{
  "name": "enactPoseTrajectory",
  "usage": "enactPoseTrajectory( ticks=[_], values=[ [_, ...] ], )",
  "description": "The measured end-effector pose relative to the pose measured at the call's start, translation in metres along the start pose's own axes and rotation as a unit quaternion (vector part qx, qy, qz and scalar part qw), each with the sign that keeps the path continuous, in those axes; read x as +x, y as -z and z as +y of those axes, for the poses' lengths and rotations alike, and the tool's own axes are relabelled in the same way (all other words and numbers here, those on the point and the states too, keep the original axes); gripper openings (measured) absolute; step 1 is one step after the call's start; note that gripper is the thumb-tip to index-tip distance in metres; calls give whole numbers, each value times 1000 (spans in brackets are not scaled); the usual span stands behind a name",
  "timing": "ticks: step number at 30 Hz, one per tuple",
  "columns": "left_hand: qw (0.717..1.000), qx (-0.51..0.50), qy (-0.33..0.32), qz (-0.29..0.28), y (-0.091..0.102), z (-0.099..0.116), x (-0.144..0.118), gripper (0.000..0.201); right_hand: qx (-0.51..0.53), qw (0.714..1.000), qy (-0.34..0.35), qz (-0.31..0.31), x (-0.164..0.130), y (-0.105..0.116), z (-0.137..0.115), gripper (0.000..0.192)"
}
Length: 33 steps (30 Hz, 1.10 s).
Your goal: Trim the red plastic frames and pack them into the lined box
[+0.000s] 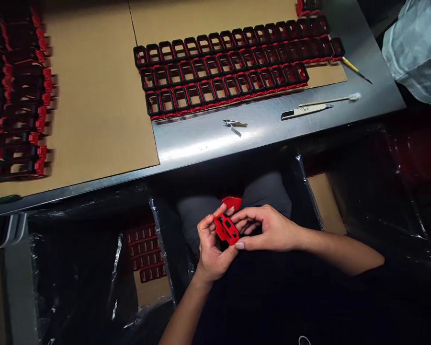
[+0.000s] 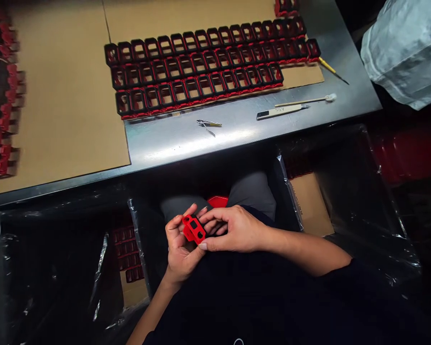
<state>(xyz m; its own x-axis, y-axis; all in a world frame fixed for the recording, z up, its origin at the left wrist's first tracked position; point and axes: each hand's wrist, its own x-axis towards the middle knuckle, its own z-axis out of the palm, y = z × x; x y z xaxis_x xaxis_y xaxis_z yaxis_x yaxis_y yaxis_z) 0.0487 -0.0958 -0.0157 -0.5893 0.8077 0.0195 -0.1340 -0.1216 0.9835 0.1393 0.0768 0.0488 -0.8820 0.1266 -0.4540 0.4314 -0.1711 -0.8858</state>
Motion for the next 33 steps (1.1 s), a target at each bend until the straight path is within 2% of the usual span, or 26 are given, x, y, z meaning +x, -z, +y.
enactPoseTrajectory(
  ticks=[5,10,12,15,22,27,30,33],
  values=[
    [995,89,-50,-6,1,4,0,73,114,992,-43,-32,6,2,10,48],
    [983,167,-73,-26,3,12,2,78,260,958,-78,-95,12,5,27,45],
    [979,182,-81,-37,4,13,2,78,294,945,-93,-105,13,5,31,44],
    [978,190,-81,-44,5,13,2,80,308,941,-98,-96,13,3,31,43],
    [985,159,-48,-38,11,11,-3,77,261,963,-65,-7,11,2,28,47],
    [988,149,-30,-15,14,13,-3,65,179,983,-41,13,8,6,23,50],
    [993,114,-18,-10,14,17,0,52,82,995,20,55,7,11,16,42],
    [998,46,35,-9,15,22,6,42,-45,984,148,84,6,18,10,30]
  ],
)
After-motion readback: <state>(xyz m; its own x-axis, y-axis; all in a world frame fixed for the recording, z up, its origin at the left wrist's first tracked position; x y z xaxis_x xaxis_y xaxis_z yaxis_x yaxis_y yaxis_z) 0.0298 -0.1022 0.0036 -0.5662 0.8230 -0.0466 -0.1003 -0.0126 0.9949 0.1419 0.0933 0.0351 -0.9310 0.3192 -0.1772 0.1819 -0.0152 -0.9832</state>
